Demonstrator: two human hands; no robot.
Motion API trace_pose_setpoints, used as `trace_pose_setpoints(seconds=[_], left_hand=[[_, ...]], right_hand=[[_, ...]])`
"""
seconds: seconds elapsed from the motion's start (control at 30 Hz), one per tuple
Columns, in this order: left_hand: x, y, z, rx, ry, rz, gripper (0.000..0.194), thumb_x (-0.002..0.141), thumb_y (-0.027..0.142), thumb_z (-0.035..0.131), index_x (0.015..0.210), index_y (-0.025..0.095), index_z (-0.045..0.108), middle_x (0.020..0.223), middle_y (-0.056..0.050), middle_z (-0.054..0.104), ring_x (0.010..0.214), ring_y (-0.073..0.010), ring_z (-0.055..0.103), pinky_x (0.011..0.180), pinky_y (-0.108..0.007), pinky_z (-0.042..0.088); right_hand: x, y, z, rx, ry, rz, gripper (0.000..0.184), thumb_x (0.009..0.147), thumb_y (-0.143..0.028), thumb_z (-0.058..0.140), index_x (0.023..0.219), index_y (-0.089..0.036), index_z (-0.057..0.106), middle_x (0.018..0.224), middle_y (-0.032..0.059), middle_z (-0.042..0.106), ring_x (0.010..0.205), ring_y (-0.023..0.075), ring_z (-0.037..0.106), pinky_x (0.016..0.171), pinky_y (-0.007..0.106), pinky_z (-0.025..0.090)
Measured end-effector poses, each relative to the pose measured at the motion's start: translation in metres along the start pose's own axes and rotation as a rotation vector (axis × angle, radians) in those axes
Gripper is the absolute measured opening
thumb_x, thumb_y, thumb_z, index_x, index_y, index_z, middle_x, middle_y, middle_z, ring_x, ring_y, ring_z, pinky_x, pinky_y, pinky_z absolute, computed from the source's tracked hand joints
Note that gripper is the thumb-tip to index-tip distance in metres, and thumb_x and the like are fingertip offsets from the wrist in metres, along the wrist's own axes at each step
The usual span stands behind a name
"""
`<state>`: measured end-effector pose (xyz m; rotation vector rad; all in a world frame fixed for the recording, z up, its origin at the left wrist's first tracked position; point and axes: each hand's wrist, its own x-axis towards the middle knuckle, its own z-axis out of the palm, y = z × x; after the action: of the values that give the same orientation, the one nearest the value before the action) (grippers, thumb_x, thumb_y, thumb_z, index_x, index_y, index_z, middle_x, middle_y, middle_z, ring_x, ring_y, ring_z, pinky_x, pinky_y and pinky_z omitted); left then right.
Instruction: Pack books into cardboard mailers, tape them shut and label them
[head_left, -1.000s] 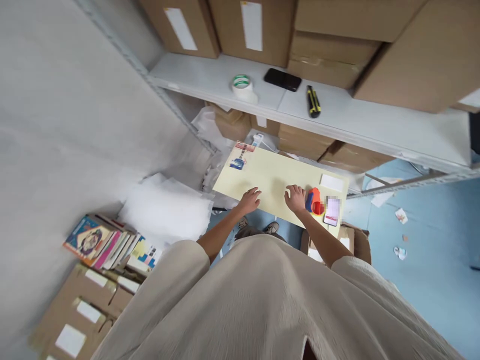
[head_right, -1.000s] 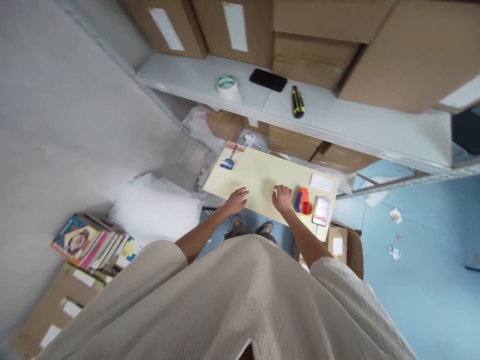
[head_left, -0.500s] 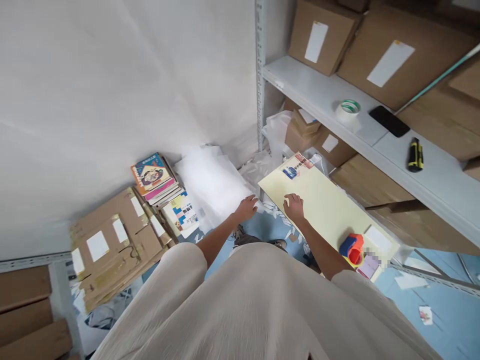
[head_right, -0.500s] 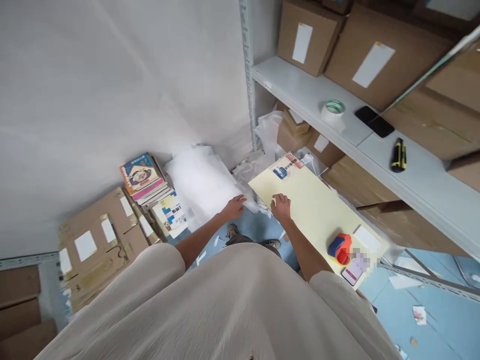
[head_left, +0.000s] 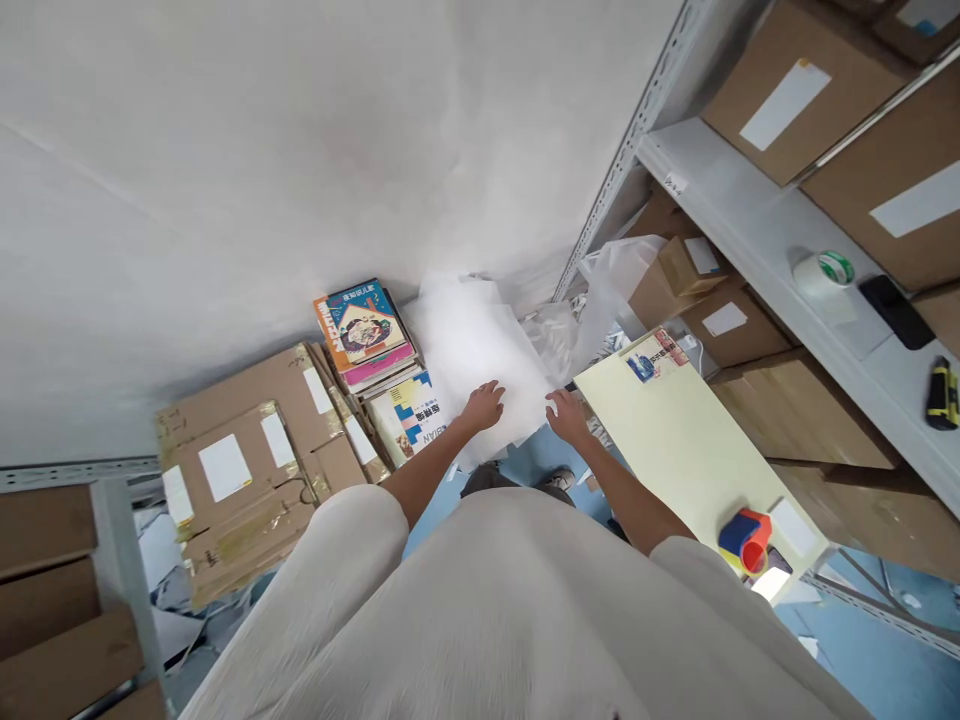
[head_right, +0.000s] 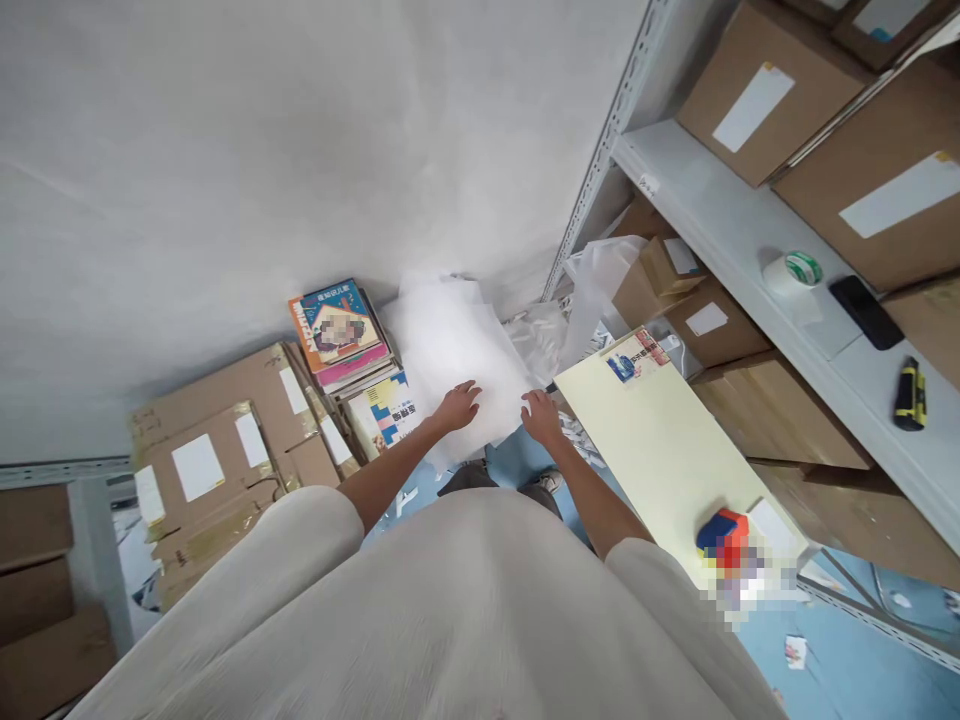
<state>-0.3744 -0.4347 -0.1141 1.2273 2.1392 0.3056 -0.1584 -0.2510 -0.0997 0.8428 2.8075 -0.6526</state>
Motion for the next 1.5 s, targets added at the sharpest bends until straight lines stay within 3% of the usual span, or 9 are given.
trace_pose_setpoints(seconds=[0.23,0.43,0.57,0.67,0.87,0.97,1.13,1.5], left_hand=[[-0.023,-0.035,-0.003,-0.040,0.058,-0.022,0.057,0.106,0.024,0.056,0.163,0.021,0.061,0.181,-0.019,0.049,0.167,-0.0405,0.047,0.136,-0.063,0.042],[-0.042,-0.047,-0.008,-0.053,0.124,-0.013,0.057,0.105,0.016,0.052,0.160,0.021,0.066,0.176,-0.017,0.055,0.166,-0.0371,0.049,0.137,-0.061,0.040],[-0.047,-0.052,-0.012,-0.033,0.121,-0.028,0.054,0.107,0.016,0.050,0.158,0.020,0.067,0.176,-0.017,0.056,0.166,-0.0358,0.049,0.138,-0.060,0.039],[-0.049,-0.055,-0.011,-0.016,0.106,-0.037,0.054,0.107,0.017,0.050,0.157,0.021,0.067,0.176,-0.015,0.057,0.165,-0.0353,0.049,0.138,-0.060,0.038],[-0.050,-0.058,-0.010,0.013,0.096,-0.038,0.052,0.107,0.017,0.051,0.156,0.020,0.068,0.175,-0.016,0.057,0.165,-0.0356,0.049,0.140,-0.059,0.035],[-0.051,-0.059,-0.012,0.025,0.096,-0.038,0.052,0.107,0.017,0.051,0.156,0.020,0.068,0.174,-0.016,0.058,0.165,-0.0351,0.049,0.140,-0.058,0.035],[-0.051,-0.061,-0.015,0.060,0.096,-0.036,0.051,0.108,0.017,0.052,0.157,0.021,0.067,0.174,-0.015,0.059,0.165,-0.0333,0.050,0.139,-0.056,0.037],[-0.040,-0.049,-0.017,-0.030,0.206,0.040,0.053,0.106,0.014,0.056,0.157,0.021,0.067,0.172,-0.017,0.060,0.159,-0.0348,0.056,0.132,-0.057,0.046]], right_hand=[[0.047,-0.048,0.020,-0.045,-0.138,-0.122,0.051,0.108,-0.027,0.057,0.158,-0.020,0.065,0.168,0.0185,0.061,0.149,0.0366,0.057,0.118,0.049,0.047],[0.086,-0.081,0.037,-0.110,-0.163,-0.216,0.065,0.105,-0.032,0.067,0.168,-0.020,0.056,0.184,0.0193,0.044,0.163,0.0402,0.044,0.128,0.054,0.038],[0.100,-0.091,0.048,-0.139,-0.170,-0.197,0.077,0.101,-0.034,0.075,0.173,-0.022,0.050,0.187,0.0206,0.037,0.167,0.0433,0.039,0.130,0.060,0.033],[0.103,-0.092,0.054,-0.138,-0.182,-0.187,0.077,0.101,-0.035,0.074,0.173,-0.021,0.050,0.186,0.0214,0.040,0.165,0.0441,0.041,0.129,0.061,0.033],[0.101,-0.092,0.055,-0.112,-0.133,-0.182,0.058,0.113,-0.040,0.053,0.167,-0.020,0.059,0.181,0.0199,0.049,0.160,0.0408,0.047,0.128,0.059,0.033],[0.103,-0.092,0.053,-0.116,-0.117,-0.181,0.053,0.116,-0.034,0.045,0.163,-0.019,0.063,0.178,0.0187,0.054,0.159,0.0374,0.051,0.129,0.056,0.034],[0.112,-0.084,0.053,-0.100,-0.121,-0.197,0.058,0.107,-0.011,0.047,0.161,-0.017,0.066,0.173,0.0165,0.060,0.157,0.0322,0.058,0.128,0.050,0.041],[0.108,-0.057,0.034,-0.082,0.035,-0.295,0.054,0.107,-0.009,0.049,0.152,-0.020,0.076,0.157,0.0143,0.074,0.142,0.0321,0.066,0.123,0.050,0.044]])
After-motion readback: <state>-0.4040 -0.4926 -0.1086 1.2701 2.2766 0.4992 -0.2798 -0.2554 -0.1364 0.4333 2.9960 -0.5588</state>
